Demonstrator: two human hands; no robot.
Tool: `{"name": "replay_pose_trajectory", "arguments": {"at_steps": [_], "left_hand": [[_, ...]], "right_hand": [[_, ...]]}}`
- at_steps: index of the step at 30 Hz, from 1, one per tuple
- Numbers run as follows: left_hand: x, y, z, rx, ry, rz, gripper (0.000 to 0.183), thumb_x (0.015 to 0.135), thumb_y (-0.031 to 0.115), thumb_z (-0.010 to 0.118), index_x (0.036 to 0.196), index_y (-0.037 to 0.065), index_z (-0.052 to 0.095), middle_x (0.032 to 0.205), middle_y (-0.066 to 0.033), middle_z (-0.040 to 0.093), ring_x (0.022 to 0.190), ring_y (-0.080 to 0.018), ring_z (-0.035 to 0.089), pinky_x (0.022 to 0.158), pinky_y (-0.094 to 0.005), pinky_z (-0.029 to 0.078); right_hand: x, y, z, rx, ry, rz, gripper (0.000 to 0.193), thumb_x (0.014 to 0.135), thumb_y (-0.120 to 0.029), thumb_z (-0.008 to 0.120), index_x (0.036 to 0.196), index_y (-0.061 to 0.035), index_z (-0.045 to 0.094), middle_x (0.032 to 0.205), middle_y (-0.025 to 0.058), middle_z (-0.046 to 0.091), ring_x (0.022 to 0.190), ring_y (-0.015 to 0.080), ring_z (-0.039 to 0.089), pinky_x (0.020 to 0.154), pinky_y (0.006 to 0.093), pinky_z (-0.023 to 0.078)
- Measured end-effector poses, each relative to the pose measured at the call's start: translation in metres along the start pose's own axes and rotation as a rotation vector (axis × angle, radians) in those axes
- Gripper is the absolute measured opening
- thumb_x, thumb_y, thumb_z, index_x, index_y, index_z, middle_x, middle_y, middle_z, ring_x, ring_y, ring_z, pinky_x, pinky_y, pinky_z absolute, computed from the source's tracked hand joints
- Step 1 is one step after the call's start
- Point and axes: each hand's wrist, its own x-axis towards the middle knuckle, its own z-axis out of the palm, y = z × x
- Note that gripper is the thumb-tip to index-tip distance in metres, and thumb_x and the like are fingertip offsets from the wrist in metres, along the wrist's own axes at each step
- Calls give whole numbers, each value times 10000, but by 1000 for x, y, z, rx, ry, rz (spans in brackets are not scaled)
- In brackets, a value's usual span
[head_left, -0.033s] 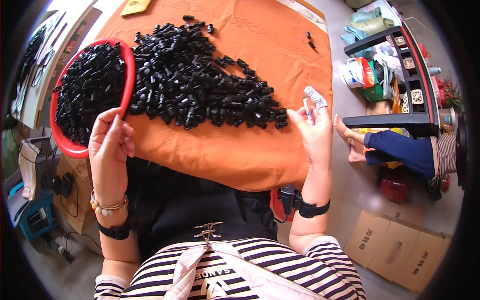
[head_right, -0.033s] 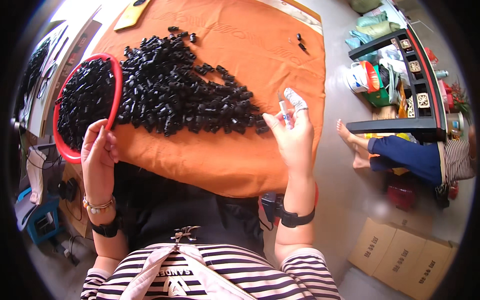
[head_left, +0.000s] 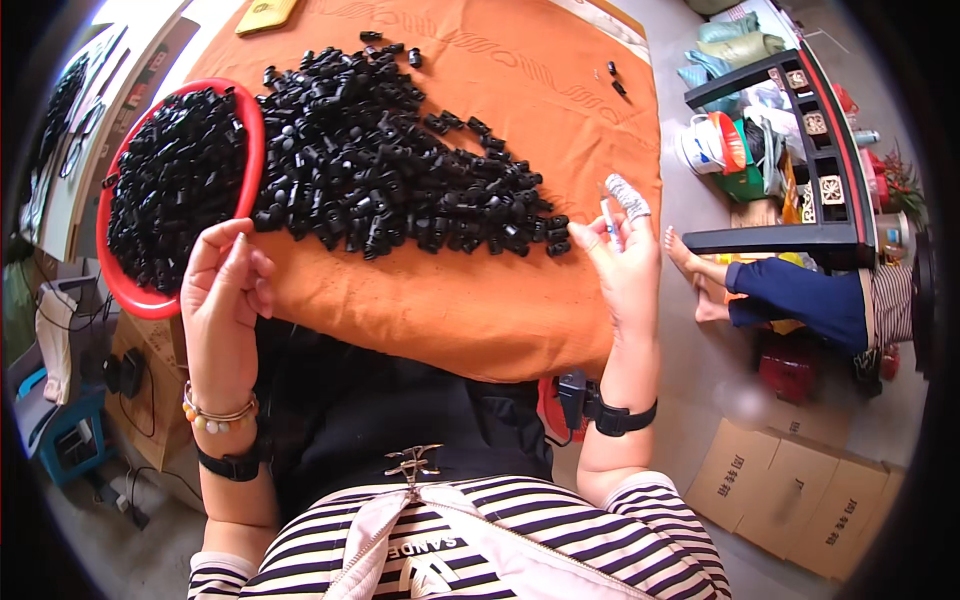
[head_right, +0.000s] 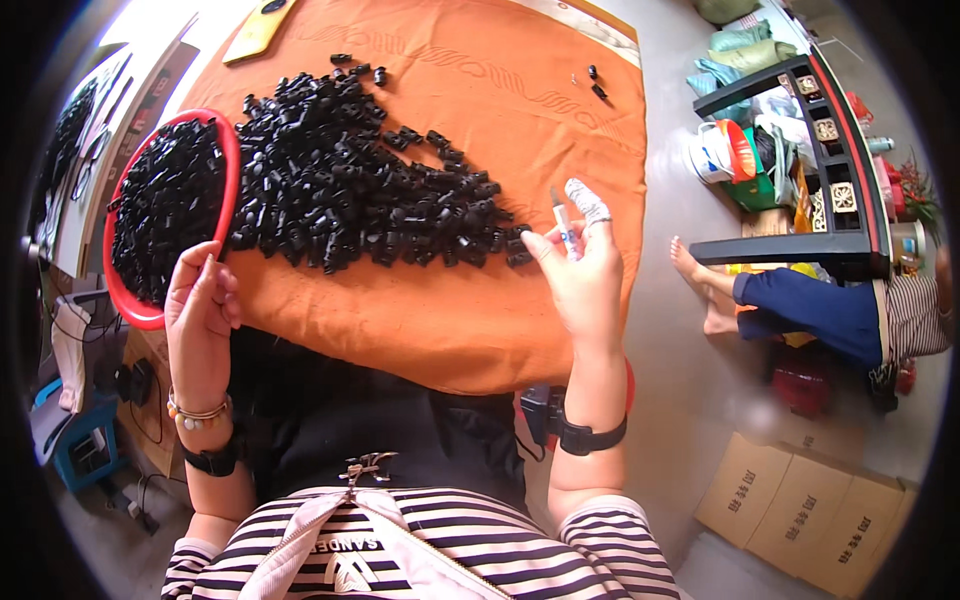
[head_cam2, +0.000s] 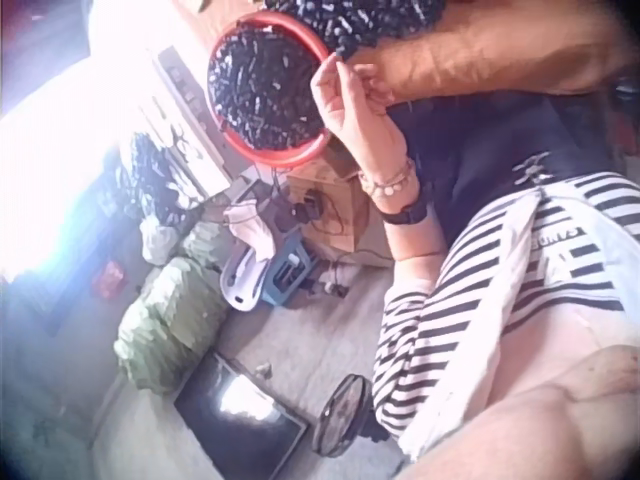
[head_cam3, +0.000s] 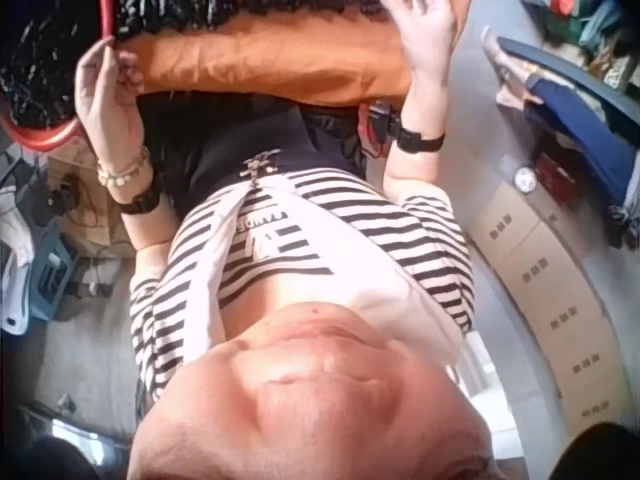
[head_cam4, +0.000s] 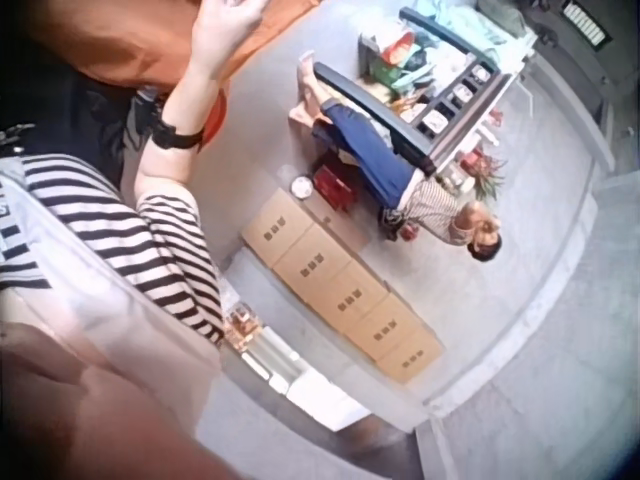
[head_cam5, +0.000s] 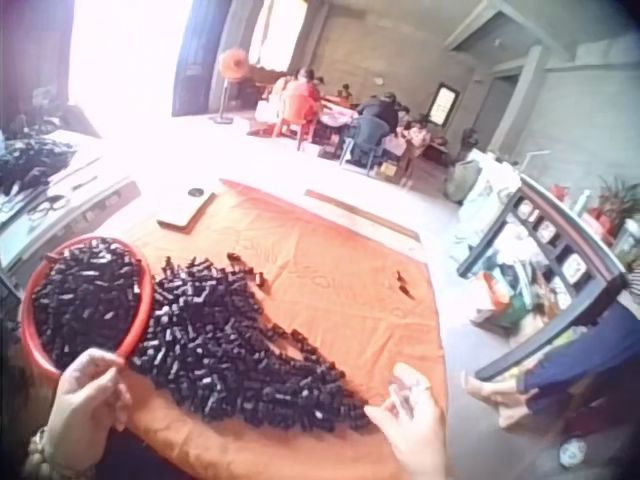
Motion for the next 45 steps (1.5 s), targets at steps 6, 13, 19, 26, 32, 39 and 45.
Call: {"name": "replay_pose_trajectory", "arguments": {"at_steps": [6, 13, 19, 26, 32, 39, 45], "left_hand": [[-9, -12, 28, 126, -115, -63, 170, 921, 124, 471, 1070, 61, 522, 742, 13, 549, 571, -9, 476, 490, -140, 362], [-21, -19, 43, 143, -278, -162, 165, 914, 135, 482, 1058, 60, 513, 755, 10, 557, 602, -18, 482, 512, -152, 367], [-25, -22, 50, 89, -418, -298, 156, 914, 150, 501, 1020, 40, 533, 814, -23, 614, 640, -44, 539, 554, -169, 427], [-27, -18, 55, -45, -408, -284, 162, 908, 170, 528, 1021, 58, 500, 835, -16, 603, 635, -38, 539, 537, -158, 418], [-24, -17, 42, -189, -444, -362, 152, 914, 203, 522, 986, 81, 466, 805, -25, 589, 591, -46, 535, 487, -158, 403], [-20, -13, 34, -435, -457, -443, 158, 955, 254, 425, 1025, 117, 464, 773, -21, 557, 567, -61, 487, 475, -169, 362], [-20, -16, 34, -532, -417, -471, 164, 949, 250, 435, 1052, 125, 457, 734, -13, 513, 538, -66, 418, 467, -177, 315]], "right_hand": [[-19, 7, 9, -267, -2, -50, 805, 633, -65, 787, 1316, -62, 360, 825, 96, 528, 787, 192, 591, 678, 307, 496], [-27, -3, 15, -220, -56, -80, 813, 686, -46, 717, 1356, -38, 257, 873, 103, 521, 777, 216, 572, 687, 315, 488], [-44, -56, 40, 476, -313, 23, 789, 735, 73, 644, 1374, -23, 191, 1000, 72, 473, 979, 142, 487, 858, 261, 409], [-54, -60, 84, 538, -623, -134, 792, 740, 150, 562, 1398, -32, 161, 1096, 81, 435, 1058, 138, 444, 918, 279, 390], [-61, -76, 97, 633, -708, -59, 821, 727, 104, 625, 1397, -15, 165, 1088, 65, 443, 1052, 142, 433, 956, 291, 354], [-58, -69, 89, 699, -604, -36, 659, 845, -230, 640, 1342, 17, 284, 902, -11, 469, 743, 40, 404, 690, 170, 348], [-67, -63, 96, 692, -654, 23, 569, 881, -239, 587, 1321, 12, 327, 809, -34, 464, 693, 23, 385, 616, 154, 315]]}}
